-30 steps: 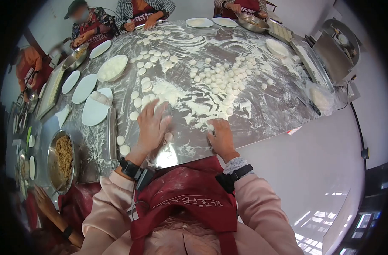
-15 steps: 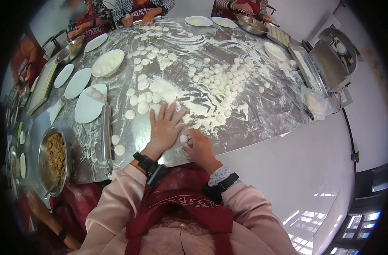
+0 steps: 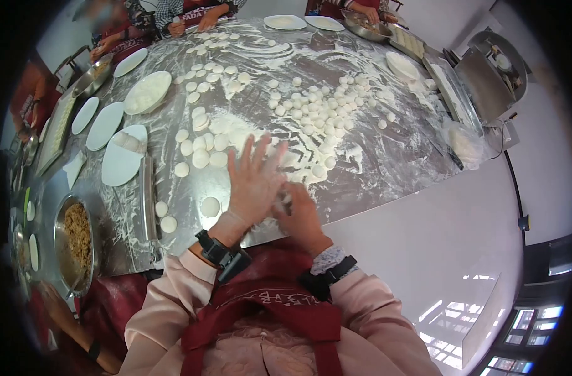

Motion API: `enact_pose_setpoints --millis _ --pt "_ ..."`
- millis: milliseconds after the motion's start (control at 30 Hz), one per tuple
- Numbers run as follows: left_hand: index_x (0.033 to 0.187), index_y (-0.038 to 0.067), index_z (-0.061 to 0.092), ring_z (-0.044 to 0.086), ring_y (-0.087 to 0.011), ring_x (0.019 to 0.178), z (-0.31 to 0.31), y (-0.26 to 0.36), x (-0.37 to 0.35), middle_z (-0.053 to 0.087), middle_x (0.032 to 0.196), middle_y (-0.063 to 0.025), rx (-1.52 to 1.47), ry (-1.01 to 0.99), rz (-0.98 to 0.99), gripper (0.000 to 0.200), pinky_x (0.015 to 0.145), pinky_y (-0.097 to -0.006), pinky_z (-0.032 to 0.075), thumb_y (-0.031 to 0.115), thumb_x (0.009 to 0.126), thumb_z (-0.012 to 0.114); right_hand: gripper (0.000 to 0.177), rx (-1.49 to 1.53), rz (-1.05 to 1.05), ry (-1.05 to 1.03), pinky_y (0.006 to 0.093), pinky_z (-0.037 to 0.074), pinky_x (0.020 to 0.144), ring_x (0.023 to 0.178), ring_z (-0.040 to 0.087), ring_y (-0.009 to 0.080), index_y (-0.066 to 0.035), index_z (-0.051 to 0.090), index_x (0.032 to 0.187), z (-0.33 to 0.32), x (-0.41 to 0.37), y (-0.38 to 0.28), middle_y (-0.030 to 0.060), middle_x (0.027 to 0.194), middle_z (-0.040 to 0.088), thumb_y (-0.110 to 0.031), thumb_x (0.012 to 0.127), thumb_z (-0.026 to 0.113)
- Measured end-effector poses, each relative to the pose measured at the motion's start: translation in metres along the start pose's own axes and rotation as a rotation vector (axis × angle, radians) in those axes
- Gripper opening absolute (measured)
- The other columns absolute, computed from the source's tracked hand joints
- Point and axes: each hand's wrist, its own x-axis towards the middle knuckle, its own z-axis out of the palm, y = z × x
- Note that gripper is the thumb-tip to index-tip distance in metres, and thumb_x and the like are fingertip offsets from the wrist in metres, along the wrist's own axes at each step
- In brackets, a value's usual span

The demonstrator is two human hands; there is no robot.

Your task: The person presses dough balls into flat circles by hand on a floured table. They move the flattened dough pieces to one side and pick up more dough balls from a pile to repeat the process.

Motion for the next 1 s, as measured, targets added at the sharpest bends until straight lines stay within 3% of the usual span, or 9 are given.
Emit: enact_pose_setpoints --millis 133,267,433,567,667,733,867,933,1000 --pt "0.149 0.031 0.042 0.021 -0.036 0.147 0.035 0.001 -0.008 0.03 0.158 -0.0096 -0.013 -0.193 0.02 0.059 0.115 -0.0641 0.011 0.045 0.094 0.058 0.045 -0.371 -0.054 0.319 0.044 0.047 0.09 0.104 0.056 0.0389 -0.006 0.059 0.119 -0.042 0.009 0.043 0.0207 0.108 0.059 -0.008 0.076 0.071" --pt "0.147 0.03 0.046 0.024 -0.0368 0.146 0.037 0.001 -0.006 0.033 0.157 -0.0098 0.002 -0.138 0.095 0.055 0.114 -0.0648 0.012 0.046 0.094 0.056 0.045 -0.486 -0.148 0.309 0.0445 0.047 0.089 0.104 0.056 0.0389 -0.007 0.059 0.118 -0.058 0.03 0.053 0.0197 0.108 0.059 -0.008 0.076 0.071" --pt "0.147 0.031 0.045 0.025 -0.0361 0.145 0.028 -0.012 -0.018 0.035 0.155 -0.0101 0.041 -0.168 0.03 0.055 0.114 -0.0643 0.013 0.047 0.095 0.054 0.04 -0.293 0.085 0.1 0.0461 0.048 0.086 0.097 0.059 0.0381 -0.007 0.06 0.111 -0.04 0.032 0.04 0.0193 0.103 0.059 -0.008 0.073 0.072" --pt "0.15 0.032 0.04 0.024 -0.0364 0.146 0.015 -0.04 -0.03 0.034 0.155 -0.0105 0.098 -0.2 -0.039 0.055 0.115 -0.0633 0.01 0.043 0.097 0.051 0.037 -0.059 0.035 0.015 0.0479 0.048 0.085 0.095 0.06 0.0392 -0.006 0.059 0.107 -0.006 0.011 -0.005 0.0197 0.099 0.059 -0.01 0.074 0.072" --pt "0.151 0.031 0.039 0.021 -0.0369 0.146 0.003 -0.046 -0.03 0.032 0.156 -0.0116 0.076 -0.195 -0.126 0.054 0.115 -0.0632 0.01 0.039 0.098 0.05 0.034 0.103 -0.042 -0.119 0.0466 0.049 0.084 0.096 0.059 0.0396 -0.004 0.059 0.105 0.026 0.003 -0.019 0.0195 0.098 0.061 -0.011 0.075 0.072" --pt "0.151 0.031 0.037 0.02 -0.0368 0.147 -0.009 -0.036 -0.021 0.03 0.157 -0.0127 0.054 -0.157 -0.116 0.056 0.115 -0.0632 0.01 0.037 0.098 0.051 0.034 -0.116 -0.33 0.004 0.0412 0.052 0.077 0.087 0.064 0.037 -0.003 0.06 0.106 0.04 0.002 -0.009 0.0177 0.097 0.064 -0.014 0.077 0.075" --pt "0.15 0.03 0.04 0.021 -0.0374 0.146 -0.01 -0.003 -0.006 0.032 0.156 -0.0125 -0.055 -0.056 0.004 0.058 0.115 -0.0639 0.011 0.038 0.095 0.055 0.03 0.043 0.003 0.068 0.0468 0.046 0.092 0.104 0.058 0.0393 -0.005 0.061 0.107 0.0 0.017 -0.005 0.0203 0.107 0.061 -0.014 0.08 0.07" --pt "0.149 0.031 0.042 0.023 -0.037 0.146 0.017 0.002 -0.018 0.034 0.156 -0.0114 -0.079 -0.082 0.132 0.058 0.115 -0.0641 0.011 0.04 0.094 0.057 0.033 -0.175 -0.038 0.223 0.0461 0.044 0.096 0.109 0.056 0.0389 -0.005 0.062 0.111 -0.027 0.031 0.03 0.0189 0.109 0.061 -0.01 0.079 0.069" --pt "0.148 0.031 0.044 0.024 -0.0363 0.146 0.025 0.004 -0.014 0.036 0.155 -0.0106 -0.001 -0.218 0.072 0.058 0.115 -0.0643 0.011 0.043 0.093 0.058 0.037 -0.347 -0.026 0.274 0.0456 0.044 0.097 0.111 0.055 0.0386 -0.006 0.062 0.114 -0.05 0.043 0.045 0.0188 0.109 0.062 -0.008 0.078 0.068"
